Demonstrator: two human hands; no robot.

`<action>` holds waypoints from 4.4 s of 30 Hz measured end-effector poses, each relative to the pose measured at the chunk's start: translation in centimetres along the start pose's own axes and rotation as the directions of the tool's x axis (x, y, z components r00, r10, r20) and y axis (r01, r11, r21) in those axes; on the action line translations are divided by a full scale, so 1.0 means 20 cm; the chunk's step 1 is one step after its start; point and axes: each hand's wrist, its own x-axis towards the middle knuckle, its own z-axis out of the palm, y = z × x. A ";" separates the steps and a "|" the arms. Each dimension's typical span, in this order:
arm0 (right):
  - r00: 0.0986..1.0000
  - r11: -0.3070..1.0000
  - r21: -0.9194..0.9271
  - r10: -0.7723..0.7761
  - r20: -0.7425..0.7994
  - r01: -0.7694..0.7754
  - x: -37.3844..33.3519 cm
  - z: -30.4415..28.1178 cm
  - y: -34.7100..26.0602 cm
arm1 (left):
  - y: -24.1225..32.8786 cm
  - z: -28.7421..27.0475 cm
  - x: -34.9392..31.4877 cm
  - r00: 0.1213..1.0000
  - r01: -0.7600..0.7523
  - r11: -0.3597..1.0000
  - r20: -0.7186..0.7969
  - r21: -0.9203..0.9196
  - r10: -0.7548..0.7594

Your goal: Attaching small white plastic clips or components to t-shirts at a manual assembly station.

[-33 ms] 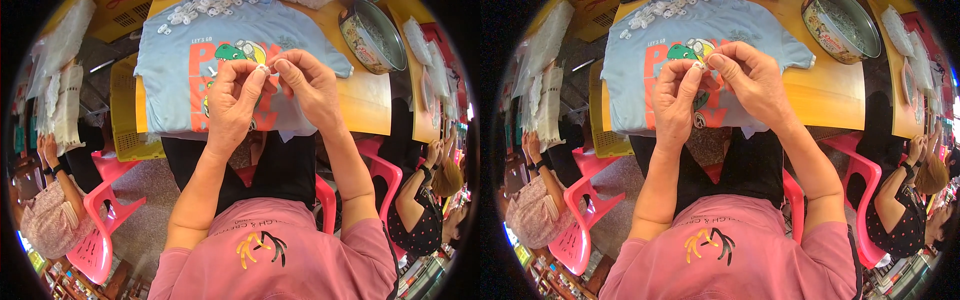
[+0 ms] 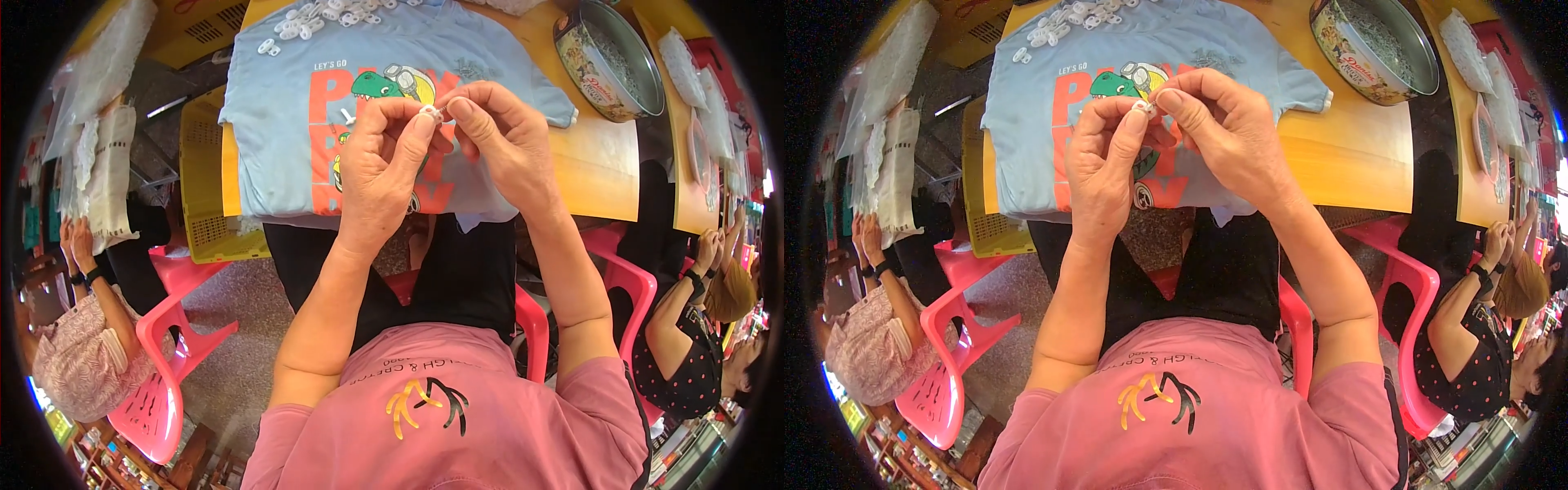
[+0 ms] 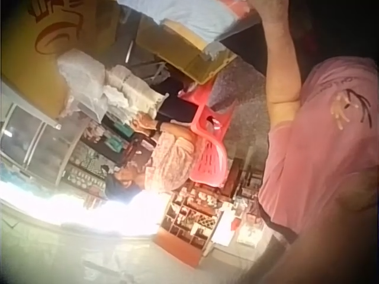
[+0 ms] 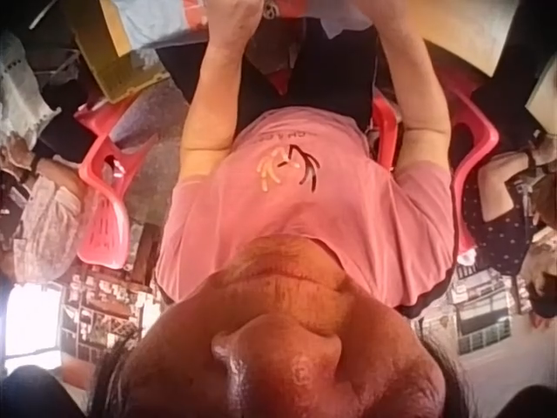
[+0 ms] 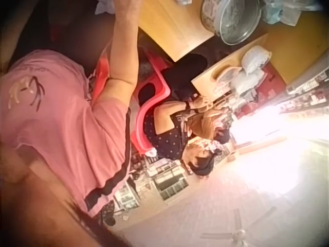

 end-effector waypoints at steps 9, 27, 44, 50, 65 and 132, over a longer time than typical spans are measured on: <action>1.000 1.000 0.010 0.004 0.025 -0.004 0.00 0.00 0.01 | 0.00 -0.01 -0.01 1.000 0.010 0.998 0.014 0.060 -0.010; 0.897 0.814 -0.416 -0.441 0.012 0.406 0.02 0.02 0.02 | 0.00 0.01 -0.01 0.999 0.018 0.997 -0.038 0.073 -0.016; 0.973 0.943 -0.248 -0.230 -0.004 0.222 0.00 0.03 0.02 | -0.01 0.00 0.00 0.999 0.013 0.996 -0.053 0.093 -0.008; 0.912 0.716 -0.566 -0.302 0.278 0.409 0.06 -0.10 -0.07 | 0.01 -0.01 -0.01 1.000 0.008 0.997 -0.018 0.079 -0.007; 0.791 0.555 -0.564 -0.414 0.451 0.612 0.09 -0.12 -0.12 | 0.01 -0.01 -0.01 0.990 0.006 0.994 0.143 0.113 -0.022; 0.766 0.544 -0.564 -0.272 0.582 0.622 0.61 0.12 -0.21 | 0.00 0.00 0.00 0.996 -0.082 0.990 -0.015 0.116 0.085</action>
